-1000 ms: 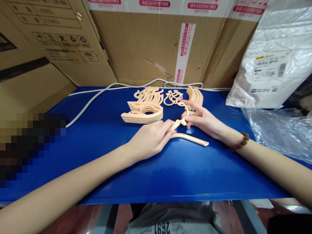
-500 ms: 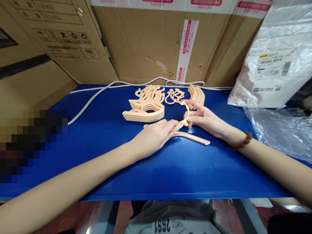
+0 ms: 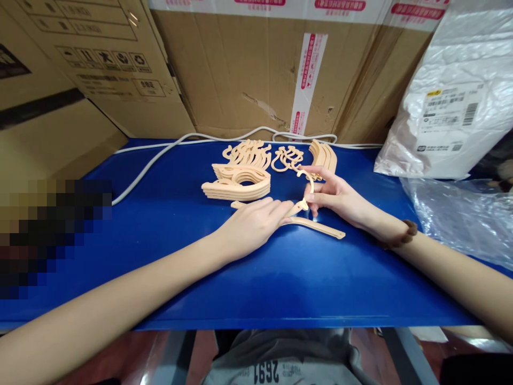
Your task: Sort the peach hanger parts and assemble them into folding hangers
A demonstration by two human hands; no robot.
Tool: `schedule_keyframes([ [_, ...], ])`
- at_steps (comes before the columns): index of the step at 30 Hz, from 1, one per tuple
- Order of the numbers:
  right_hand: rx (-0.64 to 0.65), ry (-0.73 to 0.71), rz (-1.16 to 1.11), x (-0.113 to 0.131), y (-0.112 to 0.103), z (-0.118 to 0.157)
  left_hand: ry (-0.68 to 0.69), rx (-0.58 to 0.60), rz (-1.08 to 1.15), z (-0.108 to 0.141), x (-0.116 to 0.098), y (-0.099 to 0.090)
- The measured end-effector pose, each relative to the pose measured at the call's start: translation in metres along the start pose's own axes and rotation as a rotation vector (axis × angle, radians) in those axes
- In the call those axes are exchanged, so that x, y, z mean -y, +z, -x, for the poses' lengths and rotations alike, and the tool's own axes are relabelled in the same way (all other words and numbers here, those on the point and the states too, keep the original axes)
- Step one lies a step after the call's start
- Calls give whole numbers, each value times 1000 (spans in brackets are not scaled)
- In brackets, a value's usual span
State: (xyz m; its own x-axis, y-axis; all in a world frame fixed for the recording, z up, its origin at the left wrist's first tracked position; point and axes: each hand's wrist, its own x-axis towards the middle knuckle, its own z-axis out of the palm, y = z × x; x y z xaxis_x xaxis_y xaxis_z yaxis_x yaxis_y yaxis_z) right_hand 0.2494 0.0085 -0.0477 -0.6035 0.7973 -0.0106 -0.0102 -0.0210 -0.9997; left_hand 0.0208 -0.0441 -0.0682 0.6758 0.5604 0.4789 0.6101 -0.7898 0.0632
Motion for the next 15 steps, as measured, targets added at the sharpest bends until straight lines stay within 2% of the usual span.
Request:
schedule_keyframes([
  [5,-12,-5,26,0,0,1,-6,22,-39,0,0,1],
  [10,-25,-29,83,1,1,1,31,-7,-97,1,0,3],
  [15,-14,-64,148,1,0,1,19,38,-139,0,0,2],
])
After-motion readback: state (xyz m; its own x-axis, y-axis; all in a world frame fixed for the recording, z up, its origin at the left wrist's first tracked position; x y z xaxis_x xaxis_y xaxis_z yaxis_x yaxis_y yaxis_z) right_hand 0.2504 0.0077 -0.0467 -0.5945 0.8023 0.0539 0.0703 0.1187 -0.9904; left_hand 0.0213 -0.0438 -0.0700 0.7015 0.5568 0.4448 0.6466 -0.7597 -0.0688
